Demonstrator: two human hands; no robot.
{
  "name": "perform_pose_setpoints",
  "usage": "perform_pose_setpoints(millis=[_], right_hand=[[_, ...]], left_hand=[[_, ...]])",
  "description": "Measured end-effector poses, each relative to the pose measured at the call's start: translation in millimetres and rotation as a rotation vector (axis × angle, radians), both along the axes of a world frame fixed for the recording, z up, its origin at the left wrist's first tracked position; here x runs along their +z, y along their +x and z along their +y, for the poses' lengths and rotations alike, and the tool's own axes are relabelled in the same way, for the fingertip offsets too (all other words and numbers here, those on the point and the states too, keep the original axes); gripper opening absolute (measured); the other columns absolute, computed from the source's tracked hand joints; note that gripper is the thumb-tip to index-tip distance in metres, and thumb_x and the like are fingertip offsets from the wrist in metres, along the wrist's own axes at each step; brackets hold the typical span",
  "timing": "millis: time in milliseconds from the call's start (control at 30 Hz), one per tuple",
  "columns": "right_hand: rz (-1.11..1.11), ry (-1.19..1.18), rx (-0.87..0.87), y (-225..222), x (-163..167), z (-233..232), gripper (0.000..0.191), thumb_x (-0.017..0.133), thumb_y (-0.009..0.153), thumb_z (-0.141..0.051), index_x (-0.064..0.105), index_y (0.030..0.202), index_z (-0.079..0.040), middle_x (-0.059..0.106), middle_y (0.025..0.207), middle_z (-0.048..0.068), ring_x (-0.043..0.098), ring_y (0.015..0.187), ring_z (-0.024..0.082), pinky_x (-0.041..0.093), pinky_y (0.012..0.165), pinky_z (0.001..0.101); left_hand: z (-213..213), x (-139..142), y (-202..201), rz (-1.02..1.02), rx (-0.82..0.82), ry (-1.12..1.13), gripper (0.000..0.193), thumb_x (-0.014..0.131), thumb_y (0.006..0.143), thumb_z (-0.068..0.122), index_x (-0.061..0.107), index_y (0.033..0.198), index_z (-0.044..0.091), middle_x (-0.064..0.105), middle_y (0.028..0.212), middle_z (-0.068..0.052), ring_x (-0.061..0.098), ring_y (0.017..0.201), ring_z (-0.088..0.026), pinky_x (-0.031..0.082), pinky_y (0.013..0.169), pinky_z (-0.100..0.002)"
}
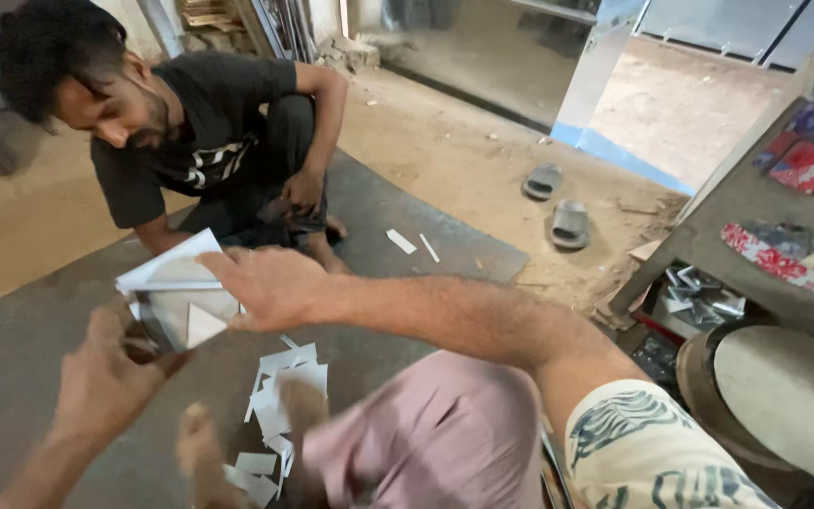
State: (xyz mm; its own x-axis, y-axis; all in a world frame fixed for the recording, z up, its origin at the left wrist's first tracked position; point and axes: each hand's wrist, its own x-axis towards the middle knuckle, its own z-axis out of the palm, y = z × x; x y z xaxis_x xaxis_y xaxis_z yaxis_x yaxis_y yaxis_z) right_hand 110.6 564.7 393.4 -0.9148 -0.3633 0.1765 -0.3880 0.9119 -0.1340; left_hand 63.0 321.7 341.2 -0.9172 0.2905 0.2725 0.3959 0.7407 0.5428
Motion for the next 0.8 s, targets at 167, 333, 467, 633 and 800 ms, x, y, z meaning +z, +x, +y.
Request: perform_pose_setpoints(millis=[167, 333, 467, 633, 800], right_hand=[[0.142, -0.346, 0.009, -51, -46, -16, 0.093, 0.079, 0.076, -0.040, 0.032, 0.150, -0.010, 0.065, 0.126, 0.027, 0.070, 0.101, 0.044, 0.056, 0.082, 0.0537], [-0.117, -0.449, 0.039, -104, -184, -75, 0.097, 0.082, 0.072, -0.044, 0.037, 0.150, -0.009, 0.069, 0.121, 0.027, 0.066, 0.110, 0.047, 0.053, 0.093, 0.0531], [-0.323, -0.521, 0.128, -122, -309, -102, 0.091, 0.079, 0.078, -0.038, 0.038, 0.154, -0.008, 0.067, 0.128, 0.028, 0.065, 0.118, 0.046, 0.053, 0.098, 0.0497], [-0.694, -0.383, 0.177, -148, -399, -121, 0.099, 0.084, 0.069, -0.038, 0.037, 0.151, -0.009, 0.065, 0.123, 0.028, 0.064, 0.114, 0.045, 0.051, 0.095, 0.0504], [-0.427, -0.159, 0.011, -292, -429, -119, 0.051, 0.073, 0.088, -0.042, 0.063, 0.123, -0.006, 0.068, 0.117, 0.026, 0.068, 0.107, 0.044, 0.054, 0.089, 0.0546]], left_hand=[[-31, -17, -54, 0.272, -0.050, -0.266, 0.093, 0.090, 0.068, 0.032, 0.051, 0.149, 0.009, 0.073, 0.114, -0.016, 0.074, 0.092, -0.034, 0.060, 0.079, -0.045], [-95, -124, -84, -0.170, 0.165, -0.480, 0.091, 0.089, 0.070, 0.045, 0.049, 0.143, 0.009, 0.079, 0.107, -0.021, 0.076, 0.096, -0.041, 0.062, 0.084, -0.050], [-109, -244, -76, -0.310, 0.141, -0.393, 0.123, 0.086, 0.066, 0.043, 0.023, 0.166, 0.008, 0.076, 0.107, -0.023, 0.075, 0.098, -0.042, 0.060, 0.086, -0.048], [-112, -343, -73, -0.685, 0.294, -0.246, 0.095, 0.087, 0.070, 0.033, 0.039, 0.151, 0.020, 0.076, 0.105, -0.022, 0.076, 0.098, -0.040, 0.059, 0.088, -0.048], [-131, -390, -103, -0.777, 0.416, -0.029, 0.091, 0.086, 0.070, 0.028, 0.042, 0.149, 0.023, 0.076, 0.106, -0.022, 0.074, 0.099, -0.040, 0.059, 0.087, -0.051]])
